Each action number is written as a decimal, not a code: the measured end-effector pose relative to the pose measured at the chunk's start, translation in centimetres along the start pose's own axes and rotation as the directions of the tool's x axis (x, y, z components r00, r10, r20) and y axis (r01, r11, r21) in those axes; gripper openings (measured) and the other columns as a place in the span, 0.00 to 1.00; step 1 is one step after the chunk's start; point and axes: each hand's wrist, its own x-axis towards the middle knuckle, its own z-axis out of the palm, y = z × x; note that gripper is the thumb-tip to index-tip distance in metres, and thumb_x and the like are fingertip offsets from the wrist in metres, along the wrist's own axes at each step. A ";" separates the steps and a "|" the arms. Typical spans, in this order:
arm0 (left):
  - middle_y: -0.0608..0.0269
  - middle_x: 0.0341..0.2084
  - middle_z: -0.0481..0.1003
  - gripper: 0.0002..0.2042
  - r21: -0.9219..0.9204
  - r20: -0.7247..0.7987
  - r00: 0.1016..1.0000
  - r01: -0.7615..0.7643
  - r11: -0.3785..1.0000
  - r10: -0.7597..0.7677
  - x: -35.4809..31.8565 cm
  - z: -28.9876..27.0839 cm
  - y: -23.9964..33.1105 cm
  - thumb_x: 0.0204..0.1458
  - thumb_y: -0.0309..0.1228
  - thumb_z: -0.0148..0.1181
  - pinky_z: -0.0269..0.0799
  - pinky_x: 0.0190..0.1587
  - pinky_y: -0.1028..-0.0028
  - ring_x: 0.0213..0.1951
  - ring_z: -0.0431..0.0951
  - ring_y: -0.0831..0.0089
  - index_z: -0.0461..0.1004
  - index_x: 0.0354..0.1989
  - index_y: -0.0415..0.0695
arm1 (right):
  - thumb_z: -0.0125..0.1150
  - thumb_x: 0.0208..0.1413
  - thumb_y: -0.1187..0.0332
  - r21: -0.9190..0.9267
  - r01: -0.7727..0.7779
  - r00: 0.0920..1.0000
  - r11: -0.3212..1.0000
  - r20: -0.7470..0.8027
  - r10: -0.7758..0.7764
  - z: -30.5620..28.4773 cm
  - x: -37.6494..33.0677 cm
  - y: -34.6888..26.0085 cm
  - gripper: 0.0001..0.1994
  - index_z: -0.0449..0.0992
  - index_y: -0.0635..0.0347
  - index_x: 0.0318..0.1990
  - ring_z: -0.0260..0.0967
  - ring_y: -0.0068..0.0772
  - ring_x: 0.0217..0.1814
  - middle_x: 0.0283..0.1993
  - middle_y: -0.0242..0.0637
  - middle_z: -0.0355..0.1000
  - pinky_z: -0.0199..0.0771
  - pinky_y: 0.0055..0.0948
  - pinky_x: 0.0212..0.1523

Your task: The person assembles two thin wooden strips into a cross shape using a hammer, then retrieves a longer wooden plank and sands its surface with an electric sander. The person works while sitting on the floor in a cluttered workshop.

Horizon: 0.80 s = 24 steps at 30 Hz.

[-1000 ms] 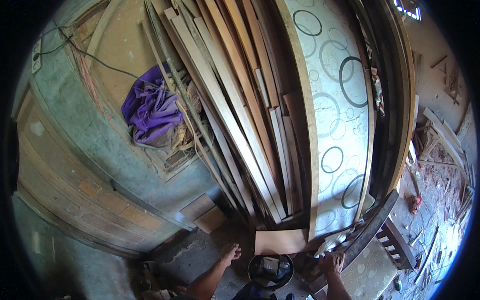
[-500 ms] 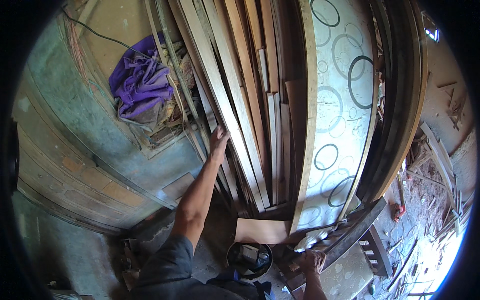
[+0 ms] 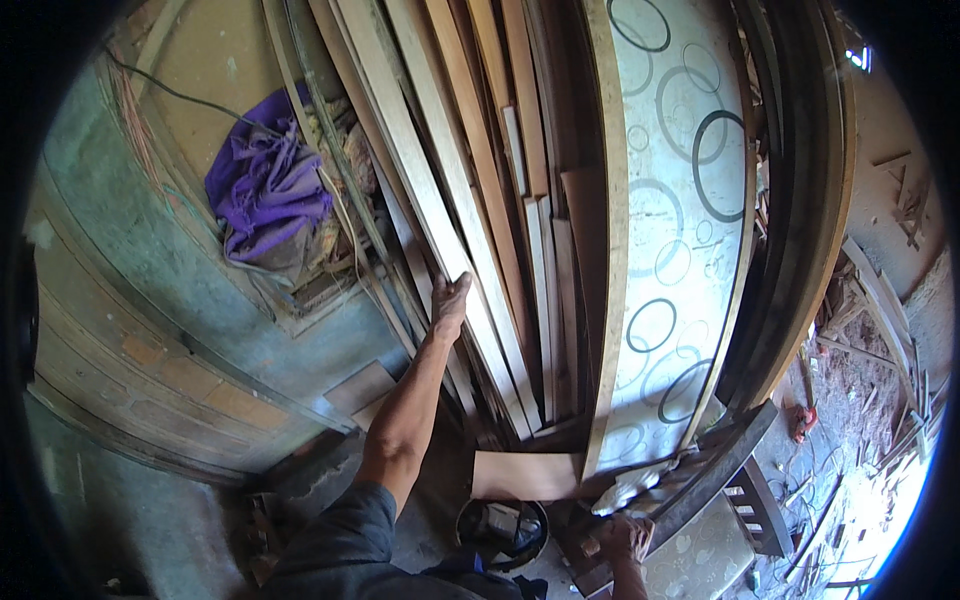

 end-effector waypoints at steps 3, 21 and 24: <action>0.29 0.59 0.71 0.38 0.381 -0.019 0.998 -0.050 0.923 0.061 1.5 -0.7 -0.3 0.63 0.50 0.60 0.69 0.62 0.55 0.61 0.72 0.39 0.57 0.66 0.25 | 0.62 0.48 0.59 0.012 0.009 1.000 1.000 0.015 -0.009 0.0 -0.1 0.1 0.08 0.82 0.51 0.28 0.78 0.43 0.40 0.30 0.40 0.80 0.63 0.44 0.56; 0.32 0.74 0.47 0.45 0.251 -0.093 0.995 0.001 0.968 0.023 4.6 8.1 3.3 0.59 0.28 0.63 0.65 0.69 0.61 0.73 0.57 0.47 0.36 0.76 0.31 | 0.59 0.48 0.59 0.041 -0.031 0.999 0.999 -0.012 0.031 -0.3 0.0 -0.5 0.09 0.82 0.50 0.28 0.78 0.44 0.42 0.32 0.41 0.81 0.63 0.44 0.58; 0.32 0.51 0.73 0.25 0.522 -0.195 0.953 -0.098 0.847 0.231 4.3 7.8 3.1 0.61 0.30 0.58 0.77 0.56 0.57 0.54 0.78 0.42 0.57 0.63 0.33 | 0.59 0.47 0.60 0.011 -0.032 0.999 0.999 0.029 0.032 -1.2 0.0 -0.8 0.11 0.84 0.50 0.33 0.78 0.44 0.42 0.35 0.40 0.82 0.63 0.44 0.58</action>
